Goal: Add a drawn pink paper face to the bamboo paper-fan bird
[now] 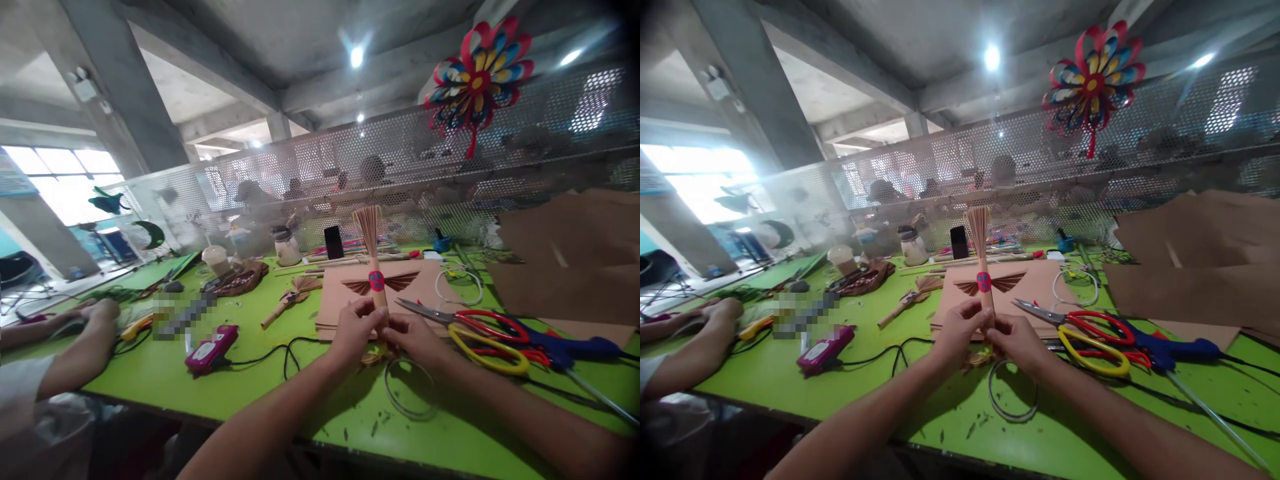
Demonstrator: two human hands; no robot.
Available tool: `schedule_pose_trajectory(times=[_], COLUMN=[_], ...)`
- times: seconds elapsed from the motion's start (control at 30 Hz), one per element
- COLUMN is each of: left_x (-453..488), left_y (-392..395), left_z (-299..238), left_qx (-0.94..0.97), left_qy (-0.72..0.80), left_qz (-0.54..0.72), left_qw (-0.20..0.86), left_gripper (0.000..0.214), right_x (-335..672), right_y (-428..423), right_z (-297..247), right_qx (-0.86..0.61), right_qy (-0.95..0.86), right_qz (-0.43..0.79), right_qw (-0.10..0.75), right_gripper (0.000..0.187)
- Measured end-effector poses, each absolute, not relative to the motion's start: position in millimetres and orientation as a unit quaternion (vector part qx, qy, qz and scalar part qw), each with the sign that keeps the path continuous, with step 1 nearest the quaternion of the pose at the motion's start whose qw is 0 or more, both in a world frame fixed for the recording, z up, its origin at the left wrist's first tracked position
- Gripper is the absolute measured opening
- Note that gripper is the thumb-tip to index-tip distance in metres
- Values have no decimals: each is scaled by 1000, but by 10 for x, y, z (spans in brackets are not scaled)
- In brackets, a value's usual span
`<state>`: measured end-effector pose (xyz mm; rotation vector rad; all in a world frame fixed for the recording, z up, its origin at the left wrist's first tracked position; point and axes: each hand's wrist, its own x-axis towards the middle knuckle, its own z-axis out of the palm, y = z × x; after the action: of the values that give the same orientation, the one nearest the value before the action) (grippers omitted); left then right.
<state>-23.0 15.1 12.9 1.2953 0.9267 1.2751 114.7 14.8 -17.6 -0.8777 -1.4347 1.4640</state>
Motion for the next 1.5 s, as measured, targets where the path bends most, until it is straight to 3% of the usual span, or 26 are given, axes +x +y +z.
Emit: schedule_pose_trajectory(times=[0.5, 1.03, 1.5], left_x=[-188, -285, -281], left_y=[81, 166, 185], left_z=[48, -37, -68], left_qx=[513, 483, 448], left_qy=[415, 306, 280], left_qz=[533, 471, 504], left_qw=[530, 671, 683], left_gripper=[35, 44, 34], right_x=[1113, 1208, 1203], right_y=[70, 153, 183], right_z=[-144, -253, -285], right_qx=[-343, -315, -341], right_qy=[-541, -533, -533], right_qz=[643, 683, 674], right_qw=[420, 388, 381], right_gripper=[44, 37, 39])
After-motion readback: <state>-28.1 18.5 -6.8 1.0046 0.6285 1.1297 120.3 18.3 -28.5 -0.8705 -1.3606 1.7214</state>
